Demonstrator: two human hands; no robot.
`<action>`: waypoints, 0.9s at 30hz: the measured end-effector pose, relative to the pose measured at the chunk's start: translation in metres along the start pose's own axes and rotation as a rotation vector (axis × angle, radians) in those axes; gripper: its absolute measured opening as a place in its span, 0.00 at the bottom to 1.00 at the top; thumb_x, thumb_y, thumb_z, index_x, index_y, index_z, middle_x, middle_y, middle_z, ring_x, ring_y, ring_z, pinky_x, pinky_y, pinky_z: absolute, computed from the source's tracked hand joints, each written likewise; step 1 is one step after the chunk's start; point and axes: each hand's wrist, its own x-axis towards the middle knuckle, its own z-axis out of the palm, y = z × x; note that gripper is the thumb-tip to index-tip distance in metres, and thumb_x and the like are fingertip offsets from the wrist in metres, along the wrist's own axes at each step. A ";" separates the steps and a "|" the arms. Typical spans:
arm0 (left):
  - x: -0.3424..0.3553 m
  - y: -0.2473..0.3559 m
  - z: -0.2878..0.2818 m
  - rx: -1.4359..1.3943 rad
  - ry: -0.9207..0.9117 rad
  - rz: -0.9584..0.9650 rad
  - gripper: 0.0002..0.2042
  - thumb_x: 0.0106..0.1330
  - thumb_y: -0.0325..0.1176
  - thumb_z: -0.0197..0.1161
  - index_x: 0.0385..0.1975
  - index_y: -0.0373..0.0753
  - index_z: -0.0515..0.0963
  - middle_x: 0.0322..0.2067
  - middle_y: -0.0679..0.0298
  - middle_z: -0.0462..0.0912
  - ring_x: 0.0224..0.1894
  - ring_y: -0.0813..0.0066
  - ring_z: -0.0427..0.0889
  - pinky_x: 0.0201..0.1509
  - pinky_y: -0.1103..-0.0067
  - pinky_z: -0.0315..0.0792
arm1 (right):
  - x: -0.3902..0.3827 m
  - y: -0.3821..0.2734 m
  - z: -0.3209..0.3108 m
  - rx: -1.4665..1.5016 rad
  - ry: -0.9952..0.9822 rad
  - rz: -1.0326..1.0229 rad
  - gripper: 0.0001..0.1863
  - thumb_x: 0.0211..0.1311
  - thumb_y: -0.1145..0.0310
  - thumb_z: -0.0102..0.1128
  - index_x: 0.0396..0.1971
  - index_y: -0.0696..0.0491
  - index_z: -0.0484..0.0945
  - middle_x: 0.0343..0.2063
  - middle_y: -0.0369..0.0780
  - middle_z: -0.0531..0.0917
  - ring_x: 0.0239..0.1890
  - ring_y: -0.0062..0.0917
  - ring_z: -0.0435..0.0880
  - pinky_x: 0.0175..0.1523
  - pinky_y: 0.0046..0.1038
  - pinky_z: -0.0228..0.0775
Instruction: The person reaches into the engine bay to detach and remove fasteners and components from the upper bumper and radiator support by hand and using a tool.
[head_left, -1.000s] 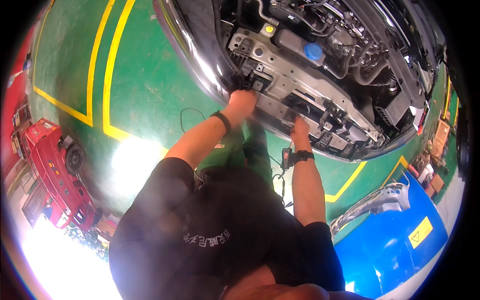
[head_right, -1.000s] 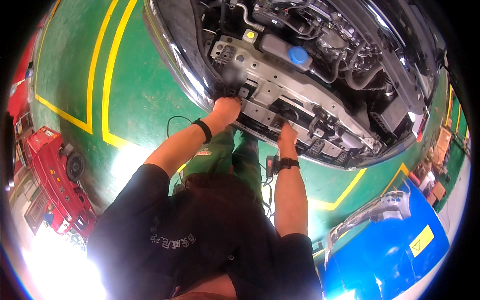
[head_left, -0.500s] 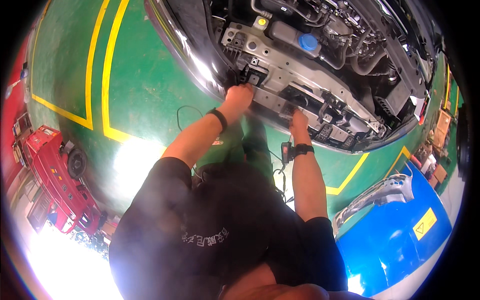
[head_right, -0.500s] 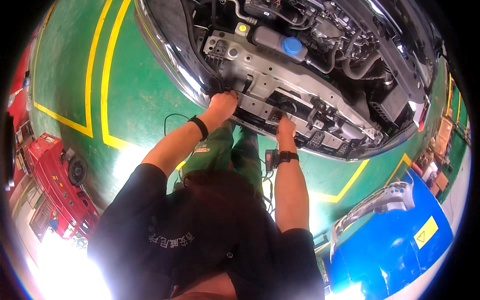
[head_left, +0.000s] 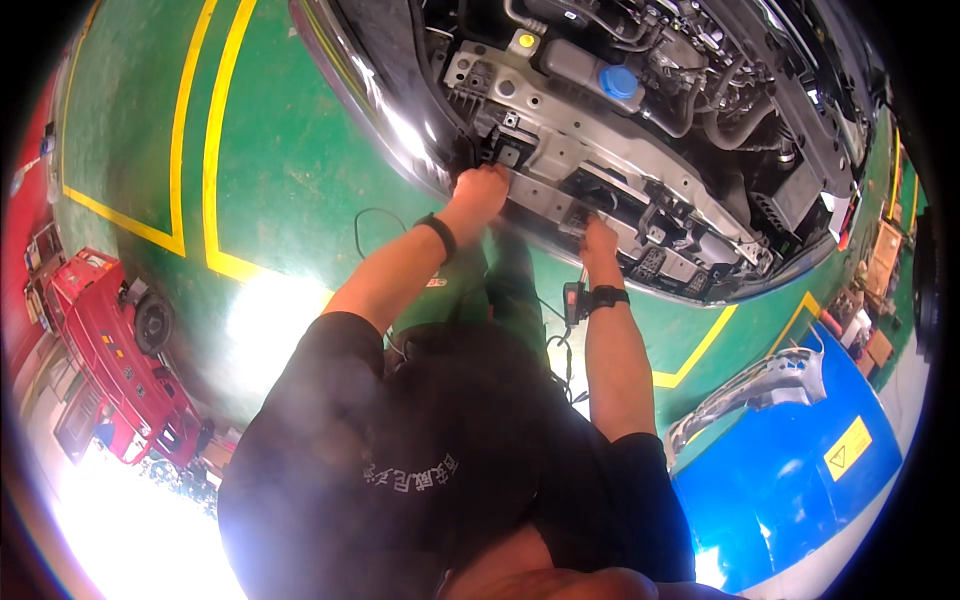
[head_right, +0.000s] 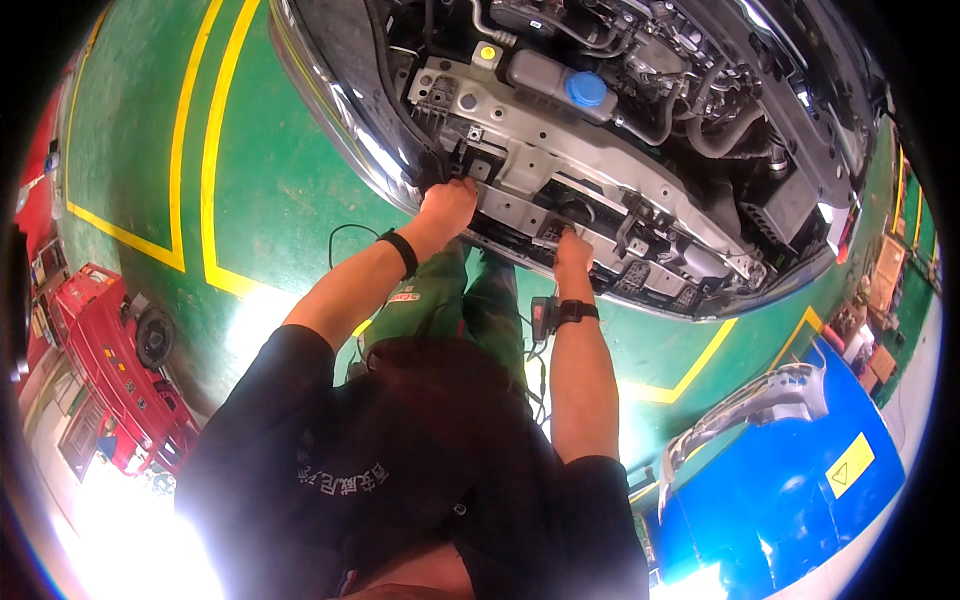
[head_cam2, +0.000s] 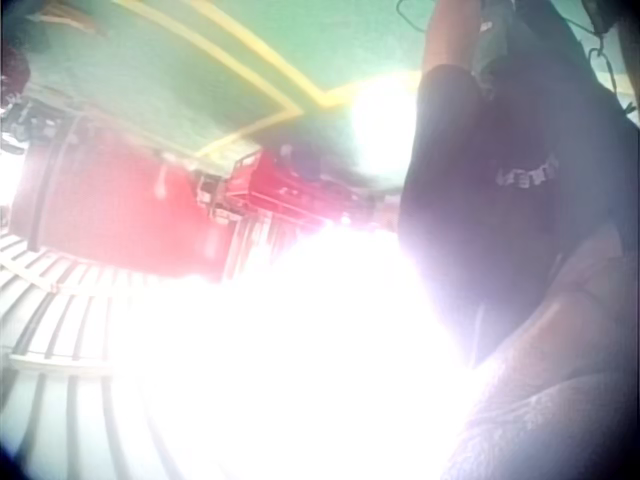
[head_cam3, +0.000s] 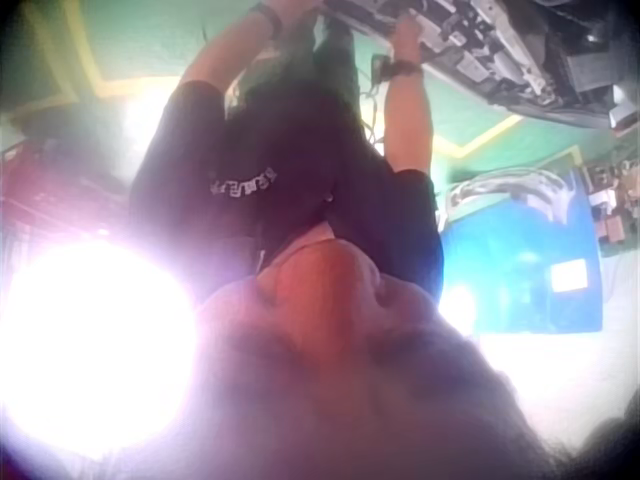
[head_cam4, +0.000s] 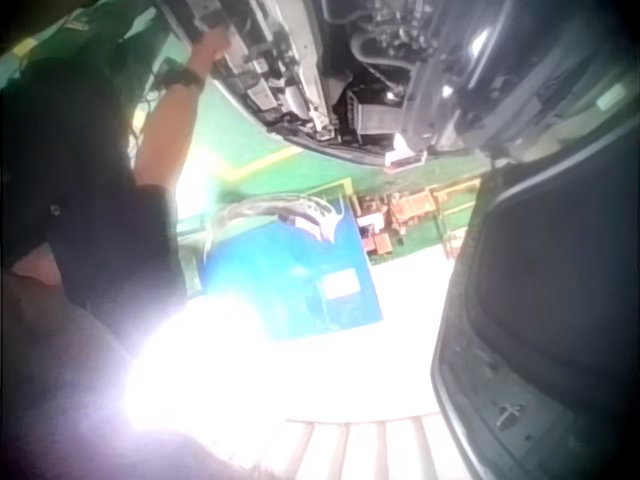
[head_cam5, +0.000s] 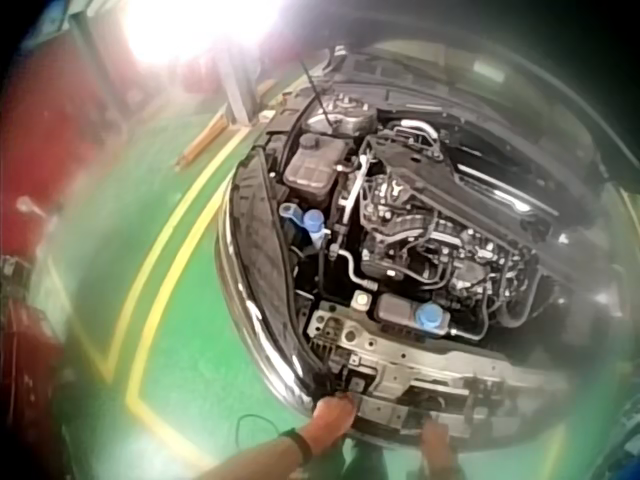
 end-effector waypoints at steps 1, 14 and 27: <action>0.000 -0.002 0.002 -0.002 -0.013 0.010 0.11 0.58 0.30 0.53 0.37 0.30 0.71 0.26 0.54 0.80 0.27 0.62 0.84 0.26 0.71 0.79 | -0.002 -0.001 0.000 -0.031 0.005 -0.014 0.11 0.54 0.65 0.61 0.28 0.58 0.76 0.16 0.40 0.69 0.15 0.26 0.67 0.18 0.32 0.54; -0.003 0.003 0.001 -0.040 0.125 0.026 0.12 0.60 0.29 0.52 0.41 0.30 0.66 0.29 0.53 0.78 0.26 0.61 0.84 0.26 0.71 0.79 | 0.020 0.013 0.002 0.021 0.031 -0.037 0.10 0.49 0.68 0.65 0.26 0.58 0.76 0.17 0.39 0.69 0.15 0.26 0.67 0.18 0.32 0.55; 0.005 0.016 -0.001 -0.923 -0.168 -0.305 0.10 0.61 0.35 0.51 0.25 0.34 0.72 0.26 0.53 0.79 0.30 0.60 0.83 0.32 0.70 0.76 | -0.003 -0.005 0.004 -0.294 0.122 -0.114 0.27 0.46 0.56 0.64 0.38 0.66 0.80 0.39 0.53 0.82 0.40 0.41 0.83 0.40 0.37 0.75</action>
